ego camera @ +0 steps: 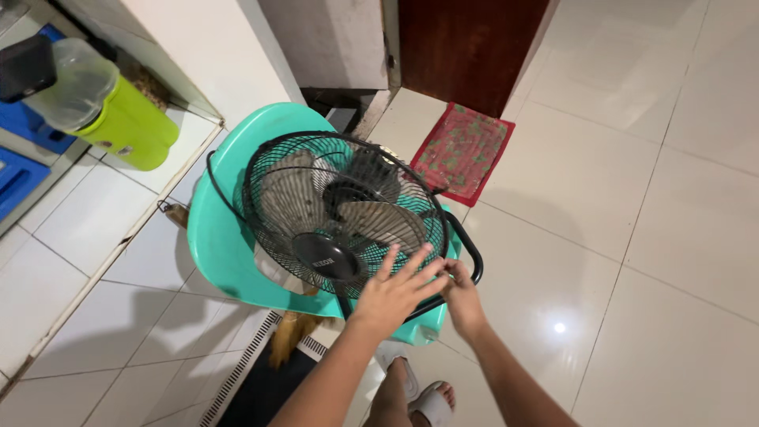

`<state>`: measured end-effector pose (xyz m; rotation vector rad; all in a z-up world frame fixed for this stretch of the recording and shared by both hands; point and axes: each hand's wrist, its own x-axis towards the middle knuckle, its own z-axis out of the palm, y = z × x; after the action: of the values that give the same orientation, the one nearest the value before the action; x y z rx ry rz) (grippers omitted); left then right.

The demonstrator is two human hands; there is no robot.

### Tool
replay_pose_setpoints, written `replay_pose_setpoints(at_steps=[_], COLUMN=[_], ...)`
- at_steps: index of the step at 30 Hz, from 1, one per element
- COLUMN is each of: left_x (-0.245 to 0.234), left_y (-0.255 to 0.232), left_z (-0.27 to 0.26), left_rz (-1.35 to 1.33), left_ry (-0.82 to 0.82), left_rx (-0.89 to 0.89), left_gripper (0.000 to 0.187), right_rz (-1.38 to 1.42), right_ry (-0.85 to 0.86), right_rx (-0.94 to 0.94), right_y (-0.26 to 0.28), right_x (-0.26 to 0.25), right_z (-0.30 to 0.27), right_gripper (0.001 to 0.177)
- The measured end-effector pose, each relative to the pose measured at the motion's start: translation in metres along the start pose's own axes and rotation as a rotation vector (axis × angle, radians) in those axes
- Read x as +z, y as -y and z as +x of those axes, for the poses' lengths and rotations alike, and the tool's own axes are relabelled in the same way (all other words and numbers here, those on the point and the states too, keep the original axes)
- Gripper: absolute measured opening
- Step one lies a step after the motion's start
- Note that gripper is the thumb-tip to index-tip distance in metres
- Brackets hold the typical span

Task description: The person places an electric fan onto a plastic chair, unfastens the clips around the fan cage, and removes the front grill from the fan by hand.

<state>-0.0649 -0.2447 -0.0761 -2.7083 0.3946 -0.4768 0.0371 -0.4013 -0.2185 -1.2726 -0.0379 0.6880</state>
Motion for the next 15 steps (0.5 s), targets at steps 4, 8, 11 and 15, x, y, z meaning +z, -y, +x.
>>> replay_pose_setpoints(at_steps=[4,8,11,15], left_x=[0.009,0.019,0.029,0.043], left_y=[-0.007,0.001,-0.003,-0.002], left_z=[0.014,0.02,0.015,0.006], left_rz=[0.234,0.332,0.321,0.525], left_ry=[0.308,0.383,0.408,0.393], left_rx=[0.147,0.261,0.313,0.532], left_gripper=[0.063,0.082,0.084,0.082], right_rz=[-0.044,0.022,-0.04,0.011], right_ry=[-0.043,0.043,0.087,0.062], right_rx=[-0.106,-0.092,-0.115,-0.124], right_y=[-0.011,-0.004,0.0,0.003], right_x=[0.007,0.001,-0.002,0.012], right_z=[-0.007,0.006,0.006,-0.011], right_gripper=[0.036,0.028,0.031,0.037])
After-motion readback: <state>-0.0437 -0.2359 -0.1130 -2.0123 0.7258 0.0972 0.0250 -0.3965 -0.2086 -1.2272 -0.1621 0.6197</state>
